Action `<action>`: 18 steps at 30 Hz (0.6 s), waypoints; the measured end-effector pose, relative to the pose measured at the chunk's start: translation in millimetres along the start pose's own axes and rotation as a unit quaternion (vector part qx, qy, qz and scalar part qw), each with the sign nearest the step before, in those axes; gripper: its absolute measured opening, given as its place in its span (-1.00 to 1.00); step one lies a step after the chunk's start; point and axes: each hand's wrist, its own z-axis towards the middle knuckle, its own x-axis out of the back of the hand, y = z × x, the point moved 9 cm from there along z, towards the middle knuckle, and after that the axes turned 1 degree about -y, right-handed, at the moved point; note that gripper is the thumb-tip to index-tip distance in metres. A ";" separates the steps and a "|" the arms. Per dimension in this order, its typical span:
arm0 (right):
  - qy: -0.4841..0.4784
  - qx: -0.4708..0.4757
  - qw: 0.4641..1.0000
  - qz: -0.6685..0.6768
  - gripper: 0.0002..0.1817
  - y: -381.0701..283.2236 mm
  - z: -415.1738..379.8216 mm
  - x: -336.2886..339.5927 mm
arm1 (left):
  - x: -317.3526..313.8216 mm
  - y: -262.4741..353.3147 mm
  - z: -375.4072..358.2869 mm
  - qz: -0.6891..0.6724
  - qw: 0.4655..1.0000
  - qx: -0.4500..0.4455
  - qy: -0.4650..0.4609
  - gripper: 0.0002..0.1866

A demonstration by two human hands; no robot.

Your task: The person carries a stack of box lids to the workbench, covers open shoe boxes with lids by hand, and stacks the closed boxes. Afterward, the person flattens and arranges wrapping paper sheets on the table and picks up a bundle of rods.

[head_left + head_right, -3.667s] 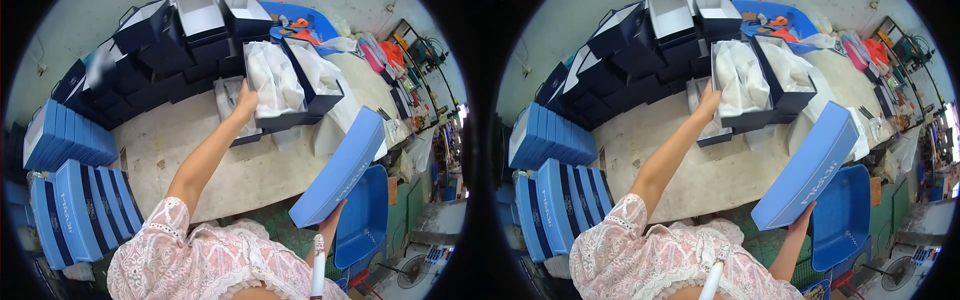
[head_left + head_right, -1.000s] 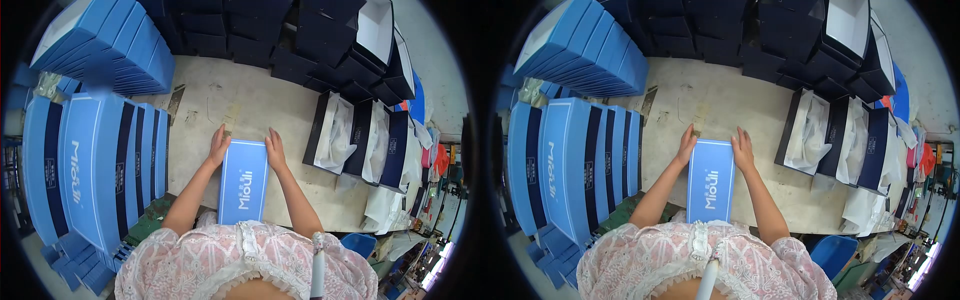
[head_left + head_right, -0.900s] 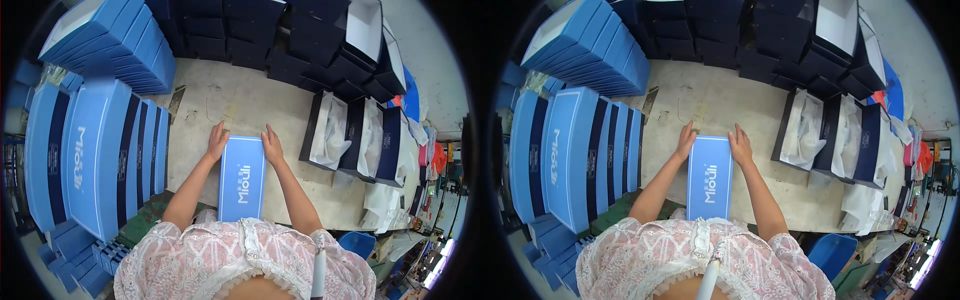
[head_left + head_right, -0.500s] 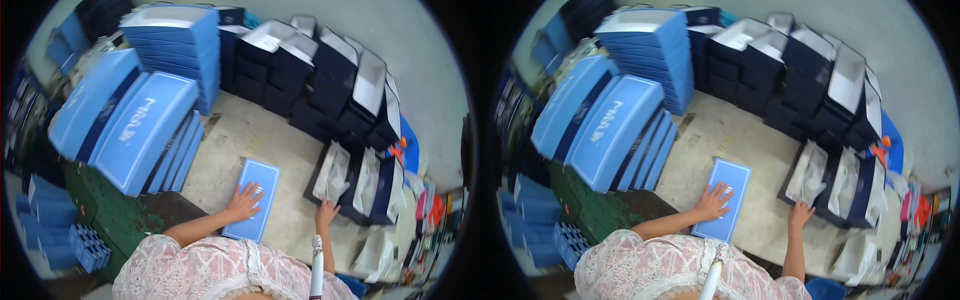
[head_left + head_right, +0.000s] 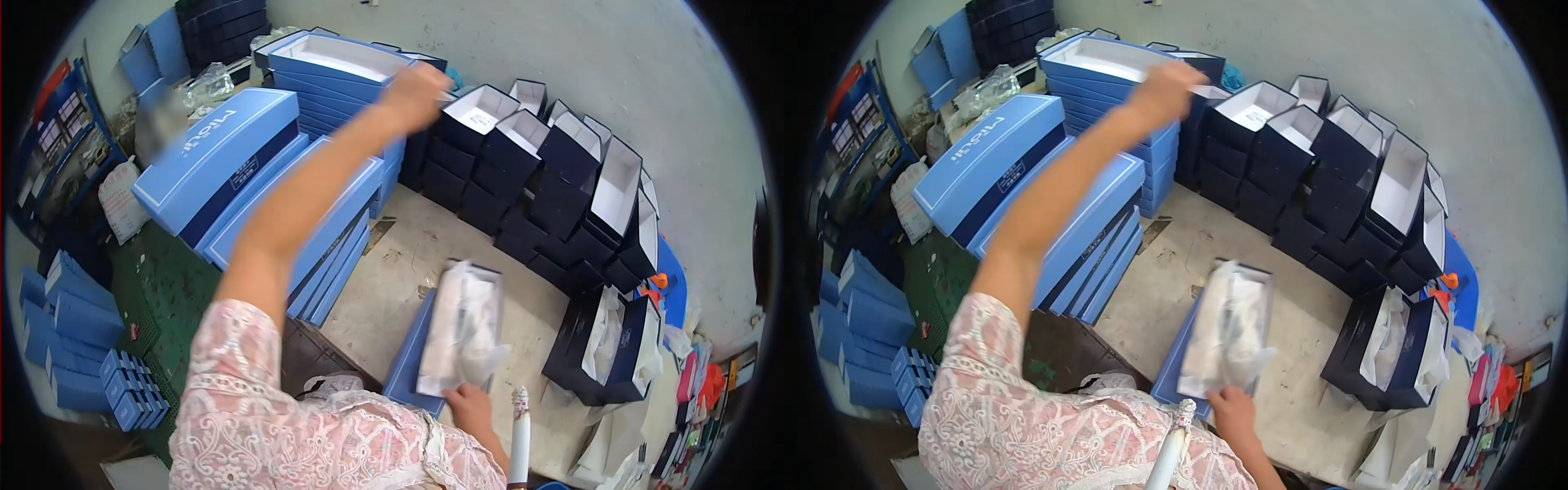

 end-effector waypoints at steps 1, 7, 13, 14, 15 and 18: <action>-0.037 -0.005 0.999 -0.002 -0.81 -6.1 -0.8 -18.7 | -4.4 -39.3 -4.8 0.030 0.999 -0.016 0.017 -0.67; -0.179 -0.092 0.977 0.076 -0.63 -41.7 13.9 -52.3 | -31.9 -189.6 -63.1 0.137 0.958 0.109 -0.228 -0.81; -0.055 -0.096 0.975 0.191 -0.64 -44.6 27.2 -0.8 | -10.2 -179.6 -34.3 0.008 0.986 -0.060 -0.153 -0.92; -0.019 -0.100 0.978 0.184 -0.65 -40.9 30.2 7.9 | 4.1 -174.9 -29.9 0.014 0.991 -0.097 -0.095 -0.94; 0.016 -0.105 0.979 0.176 -0.66 -38.6 32.2 16.6 | 16.1 -175.6 -22.8 0.043 0.992 -0.107 -0.054 -0.95; 0.054 -0.108 0.977 0.179 -0.70 -38.9 39.7 31.9 | 65.3 -162.3 4.4 0.096 0.985 -0.132 0.054 -0.95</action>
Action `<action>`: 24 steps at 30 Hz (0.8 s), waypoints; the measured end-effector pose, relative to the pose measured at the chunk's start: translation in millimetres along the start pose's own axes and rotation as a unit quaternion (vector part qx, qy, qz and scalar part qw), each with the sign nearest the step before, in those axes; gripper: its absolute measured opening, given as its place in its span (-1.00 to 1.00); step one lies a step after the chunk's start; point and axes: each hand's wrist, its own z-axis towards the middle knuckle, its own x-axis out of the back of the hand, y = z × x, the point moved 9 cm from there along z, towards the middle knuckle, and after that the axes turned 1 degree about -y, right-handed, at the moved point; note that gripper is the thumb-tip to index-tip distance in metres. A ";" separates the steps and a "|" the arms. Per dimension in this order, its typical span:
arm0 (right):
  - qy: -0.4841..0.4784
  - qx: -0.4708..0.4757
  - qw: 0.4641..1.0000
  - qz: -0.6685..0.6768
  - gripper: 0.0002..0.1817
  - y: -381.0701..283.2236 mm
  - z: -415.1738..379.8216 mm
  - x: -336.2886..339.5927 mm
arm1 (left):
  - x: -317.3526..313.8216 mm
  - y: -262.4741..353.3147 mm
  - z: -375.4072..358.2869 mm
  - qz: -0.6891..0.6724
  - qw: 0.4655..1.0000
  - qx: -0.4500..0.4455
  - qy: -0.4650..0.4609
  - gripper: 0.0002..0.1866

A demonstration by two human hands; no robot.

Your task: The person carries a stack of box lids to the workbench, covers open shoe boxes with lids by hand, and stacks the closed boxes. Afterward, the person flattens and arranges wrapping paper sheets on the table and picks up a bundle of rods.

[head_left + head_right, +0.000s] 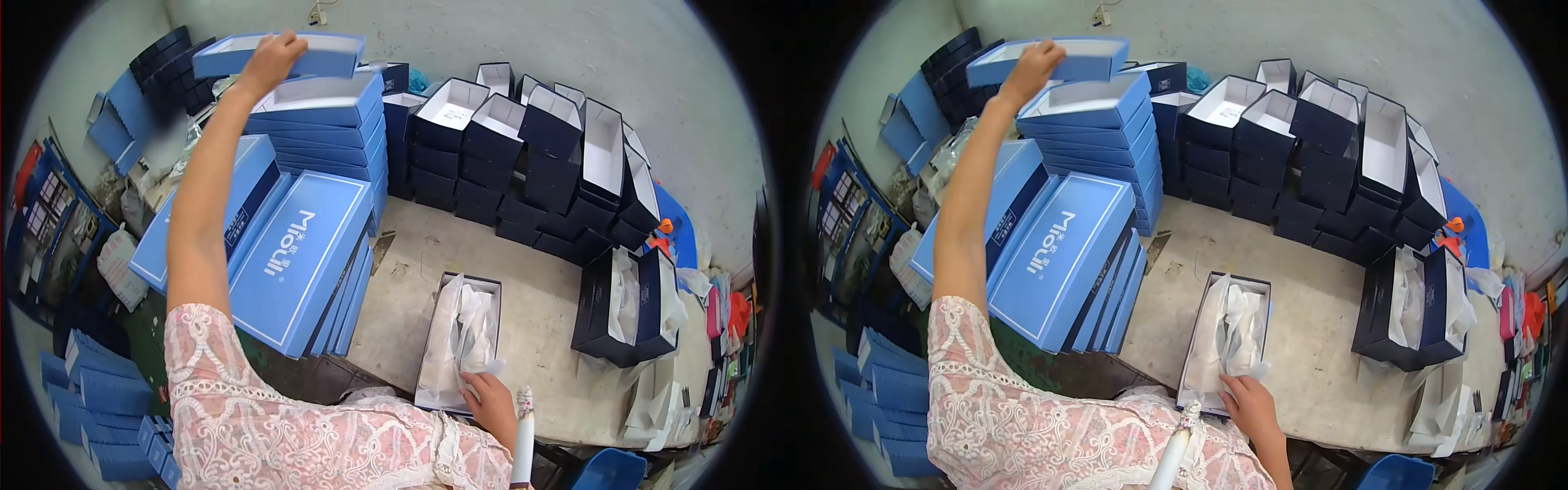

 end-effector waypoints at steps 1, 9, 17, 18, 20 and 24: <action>0.005 0.000 1.000 -0.003 -0.70 -1.3 1.5 2.9 | 15.1 2.0 12.7 -0.002 0.999 -0.012 0.036 -0.94; 0.188 0.024 0.981 0.032 -0.58 32.3 44.0 74.7 | 106.5 105.0 72.8 -0.298 0.880 0.240 0.283 -0.75; 0.306 -0.046 0.837 0.451 -0.37 91.6 76.7 150.0 | -53.7 353.4 57.8 -0.854 0.354 0.381 0.007 -0.69; 0.280 -0.086 0.829 0.477 -0.36 98.7 69.4 137.9 | -50.9 370.3 39.1 -0.858 0.326 0.397 0.002 -0.75; 0.244 -0.166 0.829 0.474 -0.36 127.3 50.0 110.7 | -73.2 400.8 -2.4 -0.869 0.293 0.399 -0.013 -0.75; 0.188 -0.309 0.748 0.556 -0.35 163.0 1.4 40.2 | -128.6 404.0 -101.4 -0.632 0.668 0.391 -0.032 -0.65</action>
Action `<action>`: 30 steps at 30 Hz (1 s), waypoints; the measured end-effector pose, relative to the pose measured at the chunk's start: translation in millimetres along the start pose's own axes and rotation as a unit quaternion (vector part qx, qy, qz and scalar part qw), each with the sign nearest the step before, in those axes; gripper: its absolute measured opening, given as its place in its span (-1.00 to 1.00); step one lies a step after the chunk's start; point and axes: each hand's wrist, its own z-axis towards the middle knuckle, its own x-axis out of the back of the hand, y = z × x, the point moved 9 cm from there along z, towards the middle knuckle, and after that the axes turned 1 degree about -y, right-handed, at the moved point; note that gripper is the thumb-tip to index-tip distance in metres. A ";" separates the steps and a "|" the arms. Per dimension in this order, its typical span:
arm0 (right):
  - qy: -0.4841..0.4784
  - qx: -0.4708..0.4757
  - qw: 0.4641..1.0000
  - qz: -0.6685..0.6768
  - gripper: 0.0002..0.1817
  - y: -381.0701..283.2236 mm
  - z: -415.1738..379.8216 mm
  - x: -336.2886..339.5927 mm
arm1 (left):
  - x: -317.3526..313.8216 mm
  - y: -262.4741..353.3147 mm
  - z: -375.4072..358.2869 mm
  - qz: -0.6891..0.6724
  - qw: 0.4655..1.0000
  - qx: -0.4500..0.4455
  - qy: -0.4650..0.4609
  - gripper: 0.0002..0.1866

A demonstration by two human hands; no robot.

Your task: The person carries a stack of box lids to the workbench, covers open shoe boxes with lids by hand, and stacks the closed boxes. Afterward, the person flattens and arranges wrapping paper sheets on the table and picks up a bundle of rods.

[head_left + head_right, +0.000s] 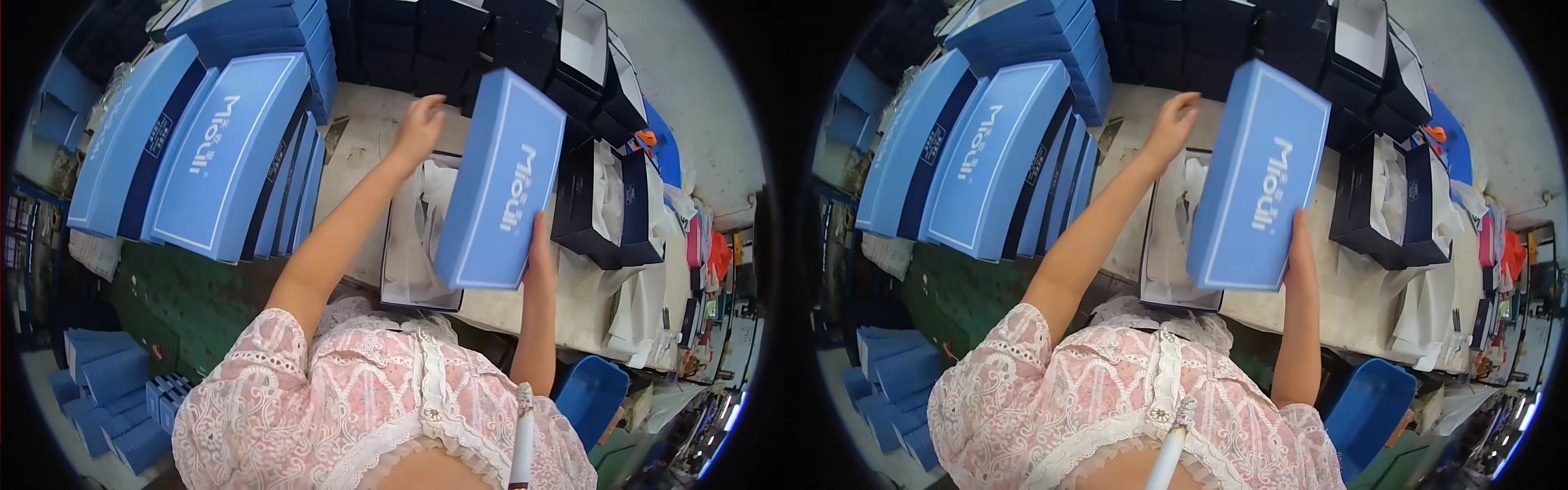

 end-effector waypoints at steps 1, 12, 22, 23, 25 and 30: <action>-0.001 -0.034 0.999 0.017 -0.33 24.5 -3.2 8.4 | 9.9 -30.9 -8.8 0.020 0.999 0.040 0.004 -0.63; 0.067 0.114 0.958 -0.253 -0.57 74.4 -59.6 -38.9 | -37.2 -168.0 -72.7 -0.369 0.896 0.195 -0.155 -0.78; 0.101 0.055 0.976 -0.185 -0.47 93.9 -33.4 -27.2 | 2.0 -104.8 -89.5 -0.378 0.857 0.326 -0.131 -0.15; 0.096 0.066 0.973 -0.199 -0.47 93.4 -34.9 -27.5 | 1.3 -98.8 -89.7 -0.328 0.875 0.323 -0.149 -0.08; 0.084 0.092 0.966 -0.228 -0.48 96.4 -43.1 -30.0 | 6.7 -84.8 -94.7 -0.287 0.892 0.308 -0.163 -0.18; -0.002 0.123 0.952 -0.279 -0.28 72.7 -7.9 -49.8 | 7.2 -78.9 -118.2 -0.238 0.919 0.270 -0.163 -0.32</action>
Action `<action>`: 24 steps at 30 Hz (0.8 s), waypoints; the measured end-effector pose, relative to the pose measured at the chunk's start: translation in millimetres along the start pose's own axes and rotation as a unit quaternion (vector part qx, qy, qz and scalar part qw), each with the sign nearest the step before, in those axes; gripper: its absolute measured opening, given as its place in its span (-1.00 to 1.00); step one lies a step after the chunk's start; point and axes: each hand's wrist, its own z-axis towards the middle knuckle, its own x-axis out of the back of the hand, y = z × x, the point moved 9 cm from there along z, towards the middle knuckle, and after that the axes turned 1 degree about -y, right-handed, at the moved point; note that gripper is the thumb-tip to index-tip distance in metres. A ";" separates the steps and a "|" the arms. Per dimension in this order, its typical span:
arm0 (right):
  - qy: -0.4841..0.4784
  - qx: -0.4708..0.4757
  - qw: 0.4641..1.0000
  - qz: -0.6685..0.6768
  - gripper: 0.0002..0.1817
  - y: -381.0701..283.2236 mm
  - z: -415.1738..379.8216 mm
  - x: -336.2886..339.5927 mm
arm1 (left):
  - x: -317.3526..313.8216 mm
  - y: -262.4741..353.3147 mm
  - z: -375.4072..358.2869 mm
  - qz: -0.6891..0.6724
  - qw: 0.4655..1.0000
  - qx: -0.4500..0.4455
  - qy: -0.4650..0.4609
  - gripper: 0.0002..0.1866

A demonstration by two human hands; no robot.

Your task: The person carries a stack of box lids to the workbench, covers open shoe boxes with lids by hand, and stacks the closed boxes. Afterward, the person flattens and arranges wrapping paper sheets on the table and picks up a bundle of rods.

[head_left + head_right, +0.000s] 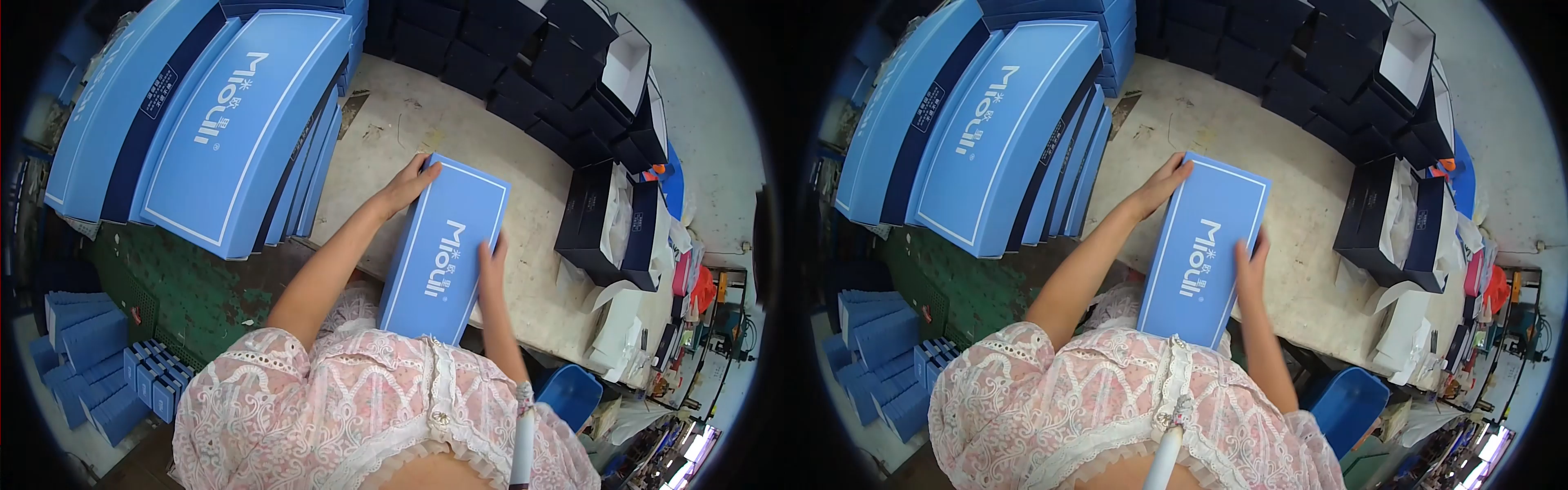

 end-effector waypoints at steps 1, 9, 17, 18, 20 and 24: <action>0.013 -0.008 0.999 0.052 -0.35 -13.3 27.9 -0.2 | -1.3 -0.9 -2.2 0.015 1.000 0.006 0.008 -0.35; -0.124 -0.062 0.979 0.147 -0.42 -8.2 105.6 -9.1 | 2.5 11.3 3.2 0.028 0.998 -0.009 0.047 -0.57; -0.092 -0.086 0.988 0.088 -0.45 -5.3 125.3 -6.9 | 9.7 5.3 22.5 0.038 0.994 -0.036 0.097 -0.68; -0.078 -0.066 0.993 0.066 -0.46 -16.5 126.4 -6.4 | 13.8 6.2 24.5 0.041 0.992 -0.038 0.114 -0.68; -0.055 -0.037 0.998 0.022 -0.46 -37.0 127.2 -4.2 | 15.1 -3.7 28.3 0.044 0.994 -0.001 0.098 -0.64; -0.009 -0.018 0.999 -0.038 -0.43 -14.0 142.8 1.8 | 19.2 -20.2 36.3 0.056 0.992 0.002 0.116 -0.56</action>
